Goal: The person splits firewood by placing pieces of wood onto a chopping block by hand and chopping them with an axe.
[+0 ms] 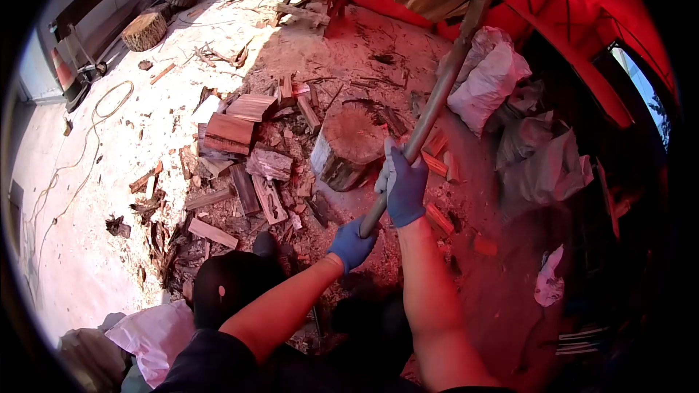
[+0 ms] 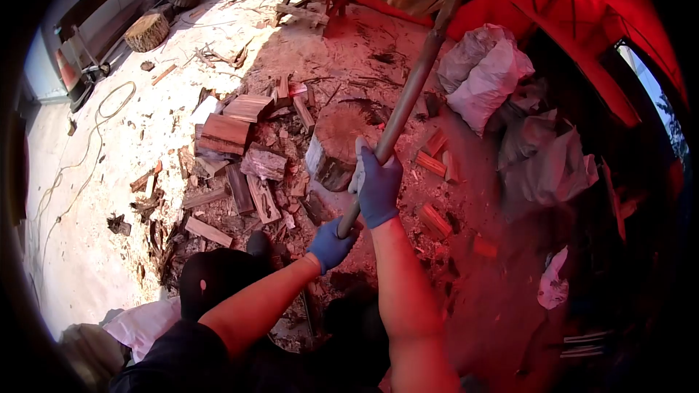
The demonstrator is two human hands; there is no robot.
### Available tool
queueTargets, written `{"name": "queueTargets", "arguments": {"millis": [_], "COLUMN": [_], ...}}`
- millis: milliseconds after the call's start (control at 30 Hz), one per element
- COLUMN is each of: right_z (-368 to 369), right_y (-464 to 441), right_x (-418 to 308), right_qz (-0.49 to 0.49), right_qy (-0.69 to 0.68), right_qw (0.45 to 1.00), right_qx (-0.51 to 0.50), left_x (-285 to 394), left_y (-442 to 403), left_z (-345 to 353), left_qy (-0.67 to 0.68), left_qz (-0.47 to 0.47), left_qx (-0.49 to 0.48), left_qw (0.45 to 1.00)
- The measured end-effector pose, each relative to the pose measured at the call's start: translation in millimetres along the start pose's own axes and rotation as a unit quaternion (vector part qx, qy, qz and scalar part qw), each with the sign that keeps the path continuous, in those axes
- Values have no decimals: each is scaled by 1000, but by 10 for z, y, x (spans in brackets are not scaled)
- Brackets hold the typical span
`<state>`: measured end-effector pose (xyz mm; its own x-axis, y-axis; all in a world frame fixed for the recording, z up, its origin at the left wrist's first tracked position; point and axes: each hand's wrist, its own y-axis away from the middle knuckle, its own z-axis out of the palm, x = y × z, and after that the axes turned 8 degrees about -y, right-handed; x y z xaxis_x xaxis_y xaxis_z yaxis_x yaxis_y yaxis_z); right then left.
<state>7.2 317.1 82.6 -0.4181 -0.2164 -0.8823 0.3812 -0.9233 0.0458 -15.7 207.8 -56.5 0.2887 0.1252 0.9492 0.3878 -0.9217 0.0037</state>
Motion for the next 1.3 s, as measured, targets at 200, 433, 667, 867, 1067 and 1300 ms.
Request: {"name": "queueTargets", "arguments": {"millis": [200, 433, 667, 867, 1067, 1300], "right_z": [-31, -1502, -1740, -1542, -1818, -1530], "right_y": [-345, 56, 105, -36, -568, -170], "right_x": [237, 2347, 2446, 1877, 468, 881], "right_qz": [-73, 353, 407, 409, 467, 305], "right_qy": [134, 196, 107, 103, -422, 191], "right_qw": [986, 899, 899, 899, 777, 932], "right_qx": [69, 171, 126, 118, -8, 30], "left_x": [-398, -1279, -1287, -362, 1181, 105], "left_y": [-367, 1070, 1190, 1202, 559, 254], "left_z": [137, 837, 878, 547, -1057, -2374], "left_qy": [64, 269, 60, -42, -1, -112], "left_qz": [45, -441, -400, -258, 147, -44], "left_qx": [-32, -80, -97, -75, -254, -19], "left_qw": [996, 853, 909, 962, 956, 993]}}
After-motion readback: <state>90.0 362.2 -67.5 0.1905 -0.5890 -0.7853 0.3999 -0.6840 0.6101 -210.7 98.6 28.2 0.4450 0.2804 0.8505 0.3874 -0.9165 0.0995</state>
